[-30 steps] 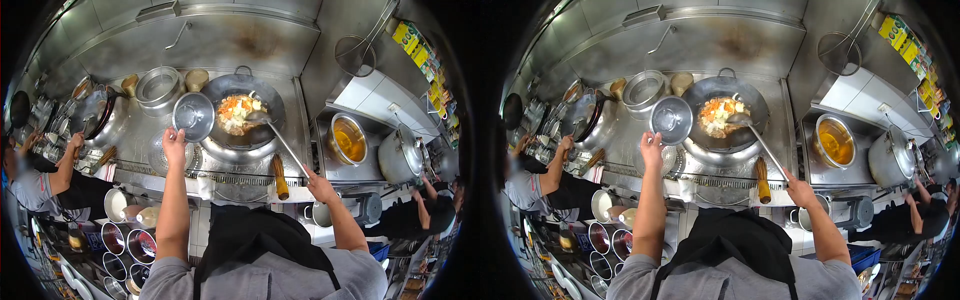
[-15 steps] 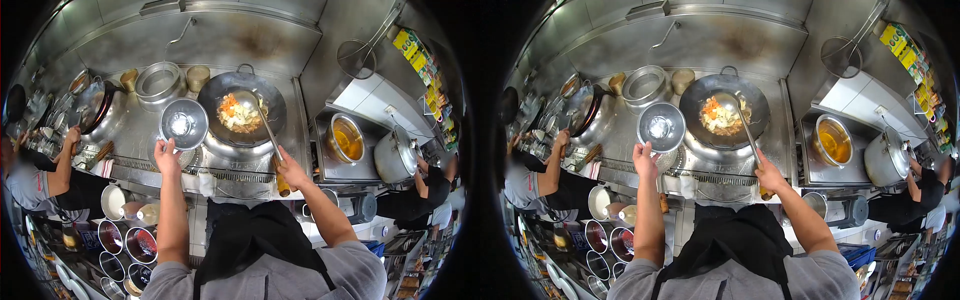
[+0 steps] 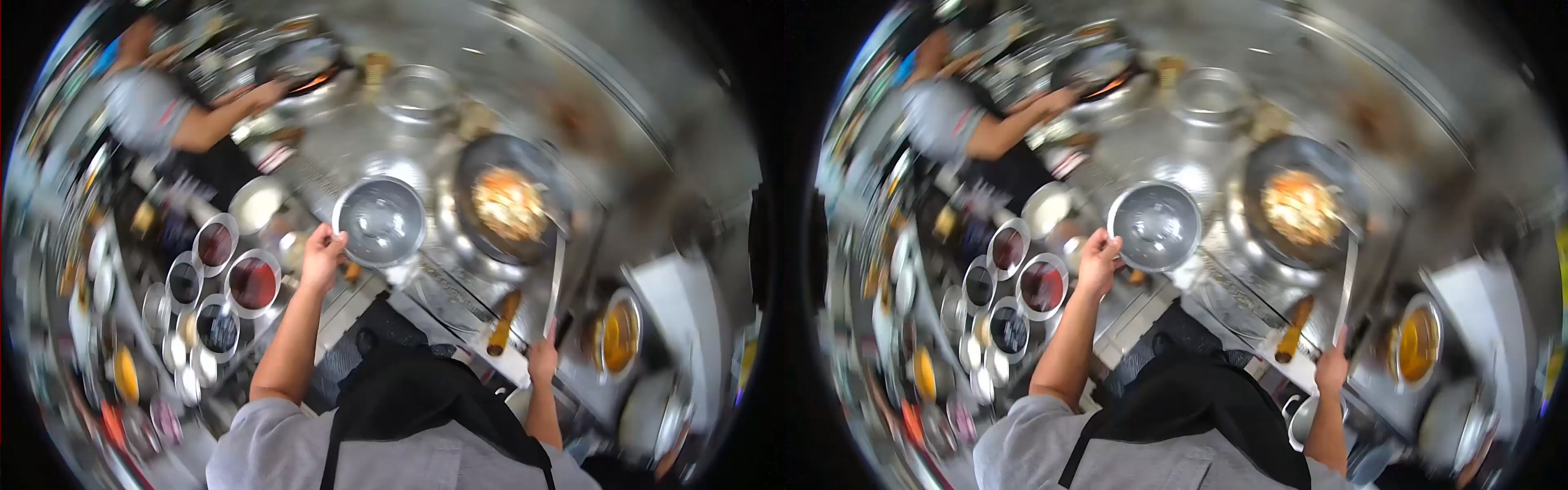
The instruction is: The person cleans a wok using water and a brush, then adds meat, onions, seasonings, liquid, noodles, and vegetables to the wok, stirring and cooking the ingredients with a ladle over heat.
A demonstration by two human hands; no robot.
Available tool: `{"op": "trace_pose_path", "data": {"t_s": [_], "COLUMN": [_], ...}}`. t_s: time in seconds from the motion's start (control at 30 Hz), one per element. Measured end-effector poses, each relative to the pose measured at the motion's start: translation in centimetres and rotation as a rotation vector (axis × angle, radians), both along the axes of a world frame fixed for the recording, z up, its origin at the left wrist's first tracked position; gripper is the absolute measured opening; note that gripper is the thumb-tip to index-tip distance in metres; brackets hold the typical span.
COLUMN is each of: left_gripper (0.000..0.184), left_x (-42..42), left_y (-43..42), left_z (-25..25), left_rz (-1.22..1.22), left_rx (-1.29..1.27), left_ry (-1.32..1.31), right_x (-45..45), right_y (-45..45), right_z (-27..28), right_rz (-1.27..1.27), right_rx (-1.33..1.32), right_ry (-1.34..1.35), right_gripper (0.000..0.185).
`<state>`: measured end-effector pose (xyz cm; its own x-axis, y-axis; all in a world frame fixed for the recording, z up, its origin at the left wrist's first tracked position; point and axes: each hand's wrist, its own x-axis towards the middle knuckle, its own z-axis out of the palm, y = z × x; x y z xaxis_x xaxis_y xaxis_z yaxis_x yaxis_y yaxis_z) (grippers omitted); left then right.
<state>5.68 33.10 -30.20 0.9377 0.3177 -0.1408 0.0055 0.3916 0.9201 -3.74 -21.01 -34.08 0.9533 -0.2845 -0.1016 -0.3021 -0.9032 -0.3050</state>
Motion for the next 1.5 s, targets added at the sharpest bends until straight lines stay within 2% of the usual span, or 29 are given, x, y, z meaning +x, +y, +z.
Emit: {"op": "trace_pose_path", "data": {"t_s": [0.03,0.07,0.13,0.17,0.23,0.3,0.37,0.4,0.43,0.5,0.6,0.7,0.77,0.83,0.9,0.93,0.97,1.0,1.03,1.07,1.13,1.23,1.27,1.3,1.33,1.4,1.43,1.47,1.5], "left_gripper": [0.023,0.023,0.022,0.021,0.015,0.006,0.009,0.011,0.014,0.020,0.021,0.019,0.021,0.030,0.032,0.034,0.029,0.025,0.025,0.024,0.024,0.029,0.024,0.022,0.021,0.022,0.025,0.029,0.031], "left_x": [-3.1,-6.3,-14.0,-17.6,-25.9,-34.7,-43.3,-47.3,-51.0,-57.9,-65.0,-69.8,-71.2,-74.4,-79.2,-81.5,-83.5,-85.3,-86.7,-87.9,-90.2,-94.4,-94.1,-94.6,-96.1,-99.8,-101.5,-100.6,-98.0], "left_y": [1.6,3.2,4.9,5.9,7.8,7.9,7.4,6.8,6.0,4.9,4.9,6.5,7.6,9.9,13.1,14.8,16.7,18.4,19.7,21.0,22.7,24.9,24.7,24.8,24.5,23.8,23.5,22.2,20.9], "left_z": [0.0,0.4,2.2,1.2,-3.1,-5.1,-7.5,-7.5,-7.5,-8.5,-10.0,-14.8,-13.0,-12.8,-12.3,-12.2,-11.9,-11.5,-10.5,-9.4,-10.1,-15.1,-13.9,-14.5,-15.8,-19.4,-20.3,-17.3,-13.3], "left_rz": [0.054,0.074,0.230,0.373,0.768,1.137,1.401,1.527,1.643,1.850,2.072,2.055,2.047,2.036,2.111,2.173,2.282,2.389,2.390,2.494,2.585,2.597,2.608,2.600,2.584,2.506,2.459,2.352,2.289], "left_rx": [0.018,0.049,0.054,0.160,0.175,0.133,0.039,-0.040,-0.126,-0.162,-0.335,-0.253,-0.313,-0.303,-0.335,-0.363,-0.398,-0.434,-0.452,-0.511,-0.577,-0.372,-0.350,-0.324,-0.207,0.165,0.334,0.191,0.122], "left_ry": [0.019,0.054,0.081,0.000,0.076,0.159,0.198,0.245,0.282,0.283,0.247,0.118,0.113,0.185,0.155,0.123,0.058,-0.008,-0.002,-0.023,-0.046,-0.162,-0.162,-0.140,0.018,0.515,0.655,0.481,0.441], "right_x": [0.7,1.8,4.2,6.2,8.9,14.1,16.4,15.9,16.6,18.0,16.4,11.6,11.4,10.1,7.9,6.1,6.5,9.5,13.4,15.6,13.6,10.6,9.4,7.0,4.0,3.1,3.9,5.5,6.1], "right_y": [-1.0,-1.8,-4.7,-4.4,-3.3,-2.5,0.5,3.3,3.9,5.1,8.3,13.4,15.6,17.3,19.5,21.4,21.9,20.3,17.7,16.0,17.8,20.3,20.5,21.6,23.0,20.7,19.3,17.6,15.6], "right_z": [-0.2,-0.4,-3.2,-4.1,-4.3,-3.6,-1.7,0.5,-0.2,-1.4,0.3,4.0,1.8,0.6,0.5,1.2,0.2,-2.1,-5.1,-6.4,-4.7,-1.9,-1.1,0.4,2.2,2.1,1.5,0.3,-0.1], "right_rz": [0.011,0.232,0.411,0.316,-0.006,-0.040,-0.014,-0.005,0.029,0.115,0.130,0.128,0.050,0.093,-0.026,0.006,0.067,0.256,0.628,0.800,0.647,0.125,-0.073,-0.100,-0.067,-0.008,0.017,-0.031,-0.092], "right_rx": [0.074,0.002,0.278,0.528,0.914,1.246,1.552,1.499,1.507,1.623,1.578,1.415,1.369,1.280,1.446,1.290,1.252,1.086,0.653,0.431,0.636,1.256,1.457,1.466,1.463,1.497,1.538,1.499,1.464], "right_ry": [0.006,-0.259,-0.523,-0.425,-0.210,0.020,0.046,0.049,0.069,0.071,0.068,0.059,-0.120,-0.087,-0.048,-0.139,-0.065,-0.029,-0.101,-0.157,-0.106,0.056,0.102,0.075,0.043,0.021,0.027,0.042,0.045], "right_gripper": [0.082,0.082,0.078,0.071,0.055,0.036,0.018,0.008,0.008,0.012,0.020,0.025,0.025,0.021,0.017,0.015,0.016,0.016,0.016,0.017,0.018,0.024,0.026,0.026,0.027,0.027,0.025,0.026,0.028]}}
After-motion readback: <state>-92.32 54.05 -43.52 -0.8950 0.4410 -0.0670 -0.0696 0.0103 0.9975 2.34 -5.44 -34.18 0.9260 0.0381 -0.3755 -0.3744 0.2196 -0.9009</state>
